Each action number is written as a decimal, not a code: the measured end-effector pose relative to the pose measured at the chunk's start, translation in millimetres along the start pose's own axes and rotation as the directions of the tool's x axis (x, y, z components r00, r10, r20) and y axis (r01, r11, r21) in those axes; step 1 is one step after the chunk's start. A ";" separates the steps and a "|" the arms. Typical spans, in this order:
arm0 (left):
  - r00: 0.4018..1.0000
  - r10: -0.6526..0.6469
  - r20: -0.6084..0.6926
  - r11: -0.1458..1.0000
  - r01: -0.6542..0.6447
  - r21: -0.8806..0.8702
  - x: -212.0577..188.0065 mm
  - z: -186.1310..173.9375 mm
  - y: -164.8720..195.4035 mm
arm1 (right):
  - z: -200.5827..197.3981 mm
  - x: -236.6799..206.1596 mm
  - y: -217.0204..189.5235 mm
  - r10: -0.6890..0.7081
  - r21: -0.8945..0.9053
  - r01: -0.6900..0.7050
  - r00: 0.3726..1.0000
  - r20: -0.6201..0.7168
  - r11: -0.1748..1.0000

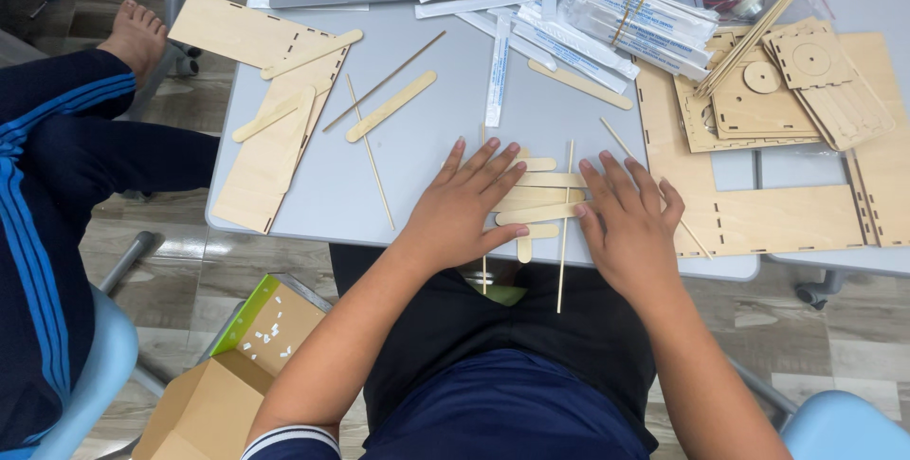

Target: The person arranges wooden craft sticks and dowels on a table to form a grid-like structure. They adjust the alignment of the sticks and dowels, then pick up a light green plastic strip and begin to bend it.

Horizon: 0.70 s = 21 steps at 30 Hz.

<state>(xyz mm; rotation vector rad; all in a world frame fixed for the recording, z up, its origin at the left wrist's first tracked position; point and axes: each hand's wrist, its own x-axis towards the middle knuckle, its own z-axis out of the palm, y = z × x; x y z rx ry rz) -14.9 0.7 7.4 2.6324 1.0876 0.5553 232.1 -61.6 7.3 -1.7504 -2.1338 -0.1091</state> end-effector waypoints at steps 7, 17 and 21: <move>0.998 0.006 0.058 1.000 -0.007 0.022 7.8 10.4 -0.3 | 6.3 -6.4 4.5 0.024 -0.001 -0.024 0.999 0.027 1.000; 0.997 0.002 0.075 1.000 -0.004 0.026 9.8 3.0 -0.6 | -1.5 -7.3 4.1 0.027 0.042 -0.029 0.999 0.045 0.999; 0.998 -0.004 0.062 1.000 0.004 0.004 8.8 -1.8 -6.0 | -4.4 -2.3 -0.3 0.012 0.051 -0.014 0.999 0.046 0.999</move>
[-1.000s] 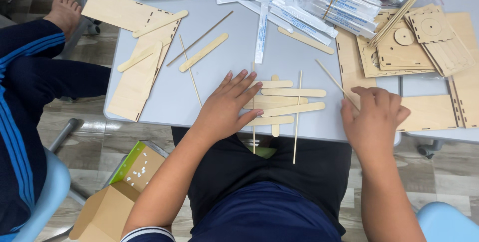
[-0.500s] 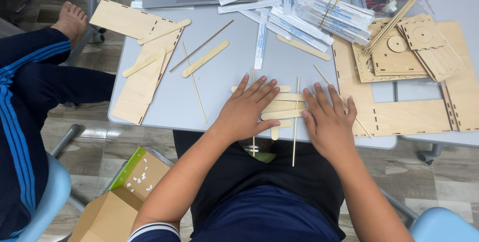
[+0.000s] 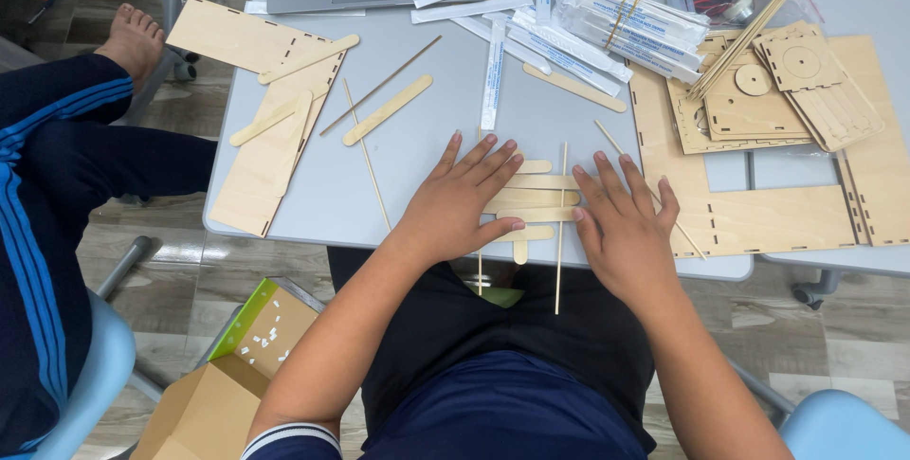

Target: The person arranges wooden craft sticks and dowels on a table to form a grid-like structure. They adjust the alignment of the sticks and dowels, then pick up a light green plastic strip and begin to bend it.

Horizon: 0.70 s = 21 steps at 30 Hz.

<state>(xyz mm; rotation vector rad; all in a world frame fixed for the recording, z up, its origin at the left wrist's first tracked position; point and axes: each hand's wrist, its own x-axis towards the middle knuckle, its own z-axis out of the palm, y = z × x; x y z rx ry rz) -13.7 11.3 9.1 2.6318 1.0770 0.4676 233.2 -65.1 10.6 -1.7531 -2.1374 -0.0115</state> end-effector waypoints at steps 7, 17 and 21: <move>1.000 0.014 0.016 1.000 -0.014 -0.020 4.1 5.0 -4.9 | 8.1 12.5 -11.5 -0.023 0.015 0.023 1.000 0.012 1.000; 0.999 0.032 -0.002 0.999 -0.032 -0.022 6.0 10.8 -7.4 | 11.6 14.5 -7.1 -0.031 0.007 0.031 0.999 0.043 0.999; 1.000 0.027 0.005 0.999 -0.027 -0.023 7.2 9.0 -6.5 | 13.4 17.2 -5.8 -0.044 -0.011 0.044 0.998 0.053 0.999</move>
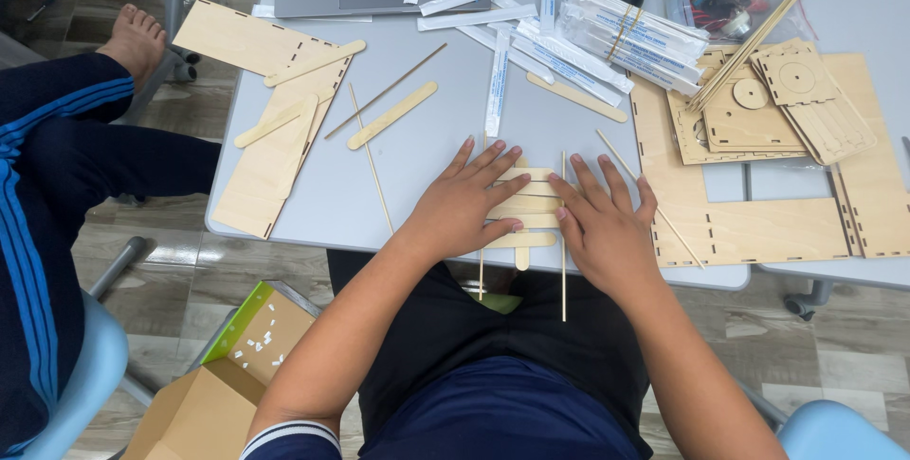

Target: The person arranges wooden craft sticks and dowels on a table to form a grid-like structure. They adjust the alignment of the sticks and dowels, then pick up a light green plastic strip and begin to bend it.

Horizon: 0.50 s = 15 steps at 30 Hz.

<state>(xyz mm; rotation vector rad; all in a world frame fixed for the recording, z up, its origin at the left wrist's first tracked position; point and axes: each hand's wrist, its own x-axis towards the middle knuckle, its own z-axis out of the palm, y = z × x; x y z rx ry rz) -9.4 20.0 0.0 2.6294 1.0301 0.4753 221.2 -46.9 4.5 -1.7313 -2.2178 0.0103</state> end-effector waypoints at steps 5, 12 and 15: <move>1.000 0.005 -0.002 1.000 -0.005 -0.005 1.7 -3.4 1.3 | -0.8 -0.1 0.7 -0.016 0.012 0.016 1.000 0.000 1.000; 1.000 0.006 -0.012 1.000 -0.007 -0.016 1.9 -6.3 5.1 | -8.5 -8.2 3.2 -0.003 0.080 0.005 1.000 -0.027 0.997; 0.999 0.021 -0.040 0.999 -0.022 -0.025 0.6 -4.7 9.3 | -12.0 -16.0 6.5 0.029 0.098 -0.023 0.998 -0.061 0.995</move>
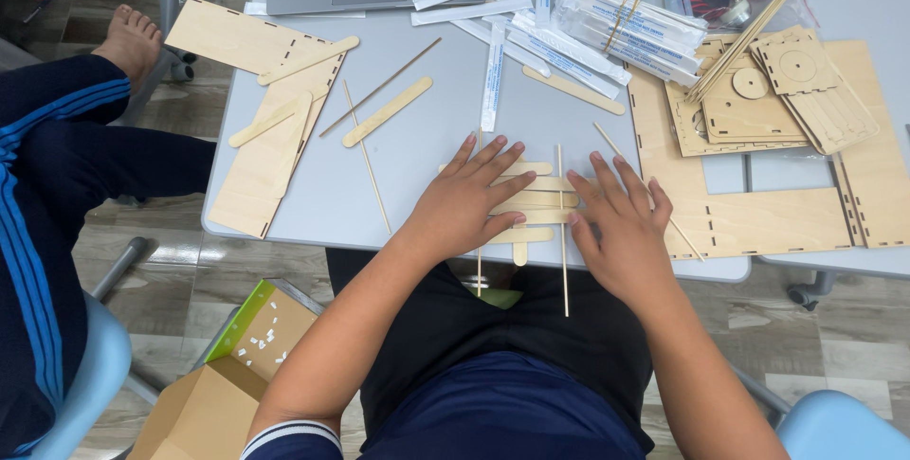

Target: The person arranges wooden craft sticks and dowels on a table to form a grid-like structure. They adjust the alignment of the sticks and dowels, then pick up a light green plastic strip and begin to bend it.

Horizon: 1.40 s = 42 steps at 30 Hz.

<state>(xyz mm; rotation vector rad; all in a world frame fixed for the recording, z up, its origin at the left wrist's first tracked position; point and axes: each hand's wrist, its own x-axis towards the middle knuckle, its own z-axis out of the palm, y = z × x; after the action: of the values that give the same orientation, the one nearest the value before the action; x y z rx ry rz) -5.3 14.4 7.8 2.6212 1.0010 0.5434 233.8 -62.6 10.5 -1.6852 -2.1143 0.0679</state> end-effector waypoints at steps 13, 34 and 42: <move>0.999 -0.027 -0.023 0.998 0.026 -0.055 -4.1 4.4 1.9 | 0.4 -23.8 5.8 0.063 0.008 -0.063 0.986 -0.156 0.998; 0.983 -0.143 -0.114 0.983 0.128 -0.131 -43.7 -12.1 -27.6 | -9.6 -16.3 12.6 0.021 0.065 -0.016 0.997 -0.079 0.998; 0.972 -0.133 -0.195 0.986 0.109 -0.129 -49.9 -12.6 -23.3 | -14.6 -17.7 13.0 0.027 0.095 -0.022 0.998 -0.048 0.995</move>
<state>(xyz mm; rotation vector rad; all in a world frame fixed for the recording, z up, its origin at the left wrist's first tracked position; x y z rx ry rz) -58.6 -1.3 -2.2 2.4195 1.1439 0.8260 253.9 -79.1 14.5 -1.6418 -2.0222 0.1301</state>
